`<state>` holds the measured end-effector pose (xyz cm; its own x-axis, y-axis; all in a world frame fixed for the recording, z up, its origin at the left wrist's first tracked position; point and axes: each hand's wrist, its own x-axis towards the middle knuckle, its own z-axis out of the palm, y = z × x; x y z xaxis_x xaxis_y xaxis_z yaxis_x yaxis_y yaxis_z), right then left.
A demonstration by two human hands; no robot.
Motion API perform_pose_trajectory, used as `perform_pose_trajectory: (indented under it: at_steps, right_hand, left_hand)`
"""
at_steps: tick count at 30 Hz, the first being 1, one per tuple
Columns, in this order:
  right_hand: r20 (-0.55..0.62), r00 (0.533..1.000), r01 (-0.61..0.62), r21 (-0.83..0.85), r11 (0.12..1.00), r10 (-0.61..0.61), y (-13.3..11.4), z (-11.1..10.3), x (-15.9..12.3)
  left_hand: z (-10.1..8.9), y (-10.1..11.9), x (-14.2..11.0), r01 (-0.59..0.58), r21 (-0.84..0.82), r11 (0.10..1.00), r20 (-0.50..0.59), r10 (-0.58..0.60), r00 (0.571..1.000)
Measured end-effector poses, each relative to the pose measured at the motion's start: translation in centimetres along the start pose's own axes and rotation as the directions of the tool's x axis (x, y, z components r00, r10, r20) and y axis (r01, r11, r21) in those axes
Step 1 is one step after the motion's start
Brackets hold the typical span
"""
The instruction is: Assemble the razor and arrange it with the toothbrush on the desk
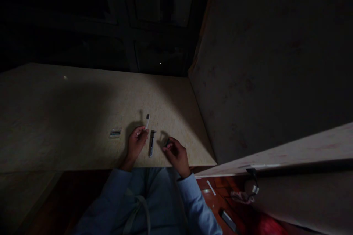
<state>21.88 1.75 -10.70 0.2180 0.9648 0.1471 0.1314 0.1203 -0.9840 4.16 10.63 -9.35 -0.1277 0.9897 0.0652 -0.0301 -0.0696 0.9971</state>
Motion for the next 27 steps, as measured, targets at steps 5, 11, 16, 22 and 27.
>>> perform_pose_trajectory:
  at_steps: [5,11,16,22,27]
  right_hand:
    - [0.033,0.999,-0.016,0.027,1.000,0.015,-0.1,0.0,-0.1]
    - [0.043,0.999,0.005,0.019,1.000,-0.006,-0.1,-0.1,0.0]
    - [0.006,1.000,0.000,0.075,0.997,0.000,-0.2,-0.4,-0.1]
    - [-0.009,0.999,-0.044,0.009,0.999,0.044,-1.0,-3.7,-0.7]
    - [-0.031,0.998,-0.058,-0.328,0.943,0.051,-1.6,-9.5,-0.1]
  left_hand:
    - [-0.1,0.1,0.0,0.007,0.021,1.000,-0.008,-0.007,1.000]
    - [0.2,1.0,-1.0,-0.069,0.044,0.997,-0.005,0.070,0.998]
    - [1.5,2.7,-3.0,-0.158,0.175,0.972,0.110,0.140,0.984]
    - [5.2,5.3,-3.2,-0.176,0.178,0.968,0.293,0.118,0.949]
    - [9.3,5.0,-3.2,-0.183,0.435,0.882,0.391,-0.002,0.920]
